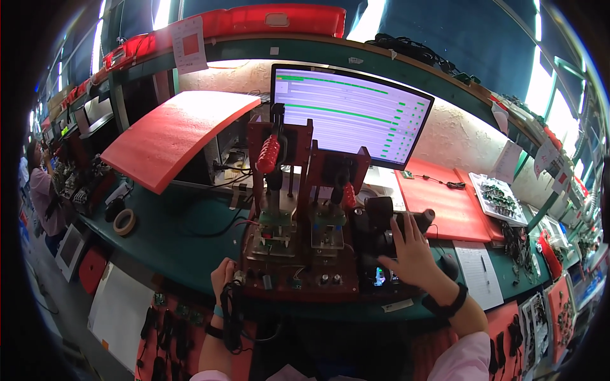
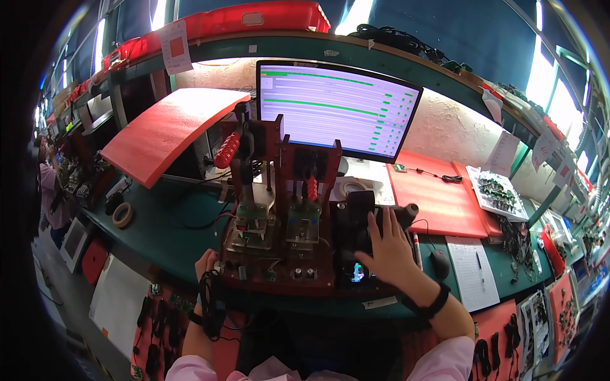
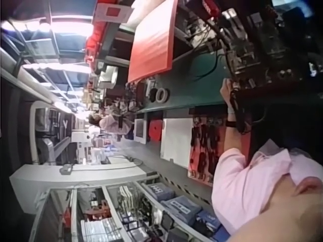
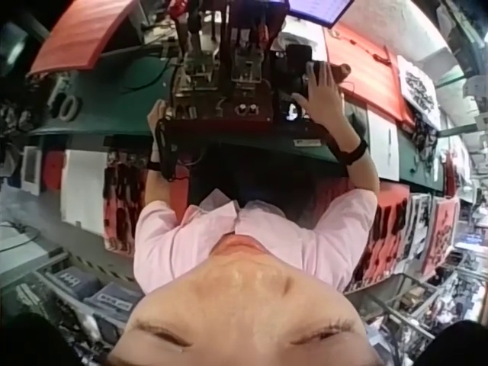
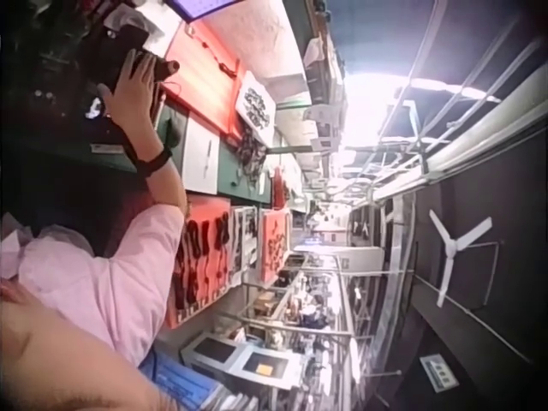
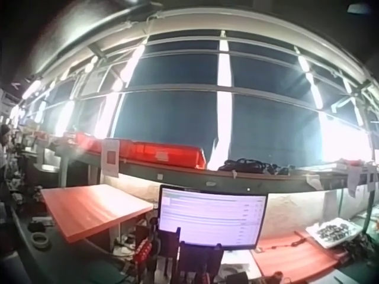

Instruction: The person picks up a circuit board and cable, places the board into a testing fixture, and pulls a lever. They press buttons and move a joystick on a control panel while watching a monitor and clicking a mouse, then release the lever and place the board on a foam tray.

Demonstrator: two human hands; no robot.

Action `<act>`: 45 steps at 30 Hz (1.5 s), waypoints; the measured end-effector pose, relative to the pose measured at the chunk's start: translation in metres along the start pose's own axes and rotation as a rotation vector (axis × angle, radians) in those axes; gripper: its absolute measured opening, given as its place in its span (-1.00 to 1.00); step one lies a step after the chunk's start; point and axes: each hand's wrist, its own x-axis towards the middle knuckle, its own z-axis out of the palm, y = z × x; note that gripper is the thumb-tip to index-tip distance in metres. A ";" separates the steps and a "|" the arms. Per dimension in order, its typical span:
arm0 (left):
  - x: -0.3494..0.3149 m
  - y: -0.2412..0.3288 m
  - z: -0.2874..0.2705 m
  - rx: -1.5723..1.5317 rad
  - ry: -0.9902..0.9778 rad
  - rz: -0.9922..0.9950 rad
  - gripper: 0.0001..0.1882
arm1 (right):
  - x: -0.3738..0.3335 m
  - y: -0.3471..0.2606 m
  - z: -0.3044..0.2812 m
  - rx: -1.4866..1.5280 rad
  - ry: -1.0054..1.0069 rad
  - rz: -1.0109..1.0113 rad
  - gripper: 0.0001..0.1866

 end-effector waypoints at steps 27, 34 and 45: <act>0.000 -0.003 0.003 -0.014 0.001 -0.012 -0.64 | 0.160 0.029 0.056 0.122 -0.058 0.203 -0.37; -0.001 0.002 0.000 -0.003 -0.002 -0.010 -0.64 | 0.158 0.030 0.061 0.132 0.112 -0.034 -0.51; 0.000 -0.003 0.002 0.025 -0.002 0.005 -0.64 | 0.153 0.031 0.061 0.387 0.299 0.002 -0.65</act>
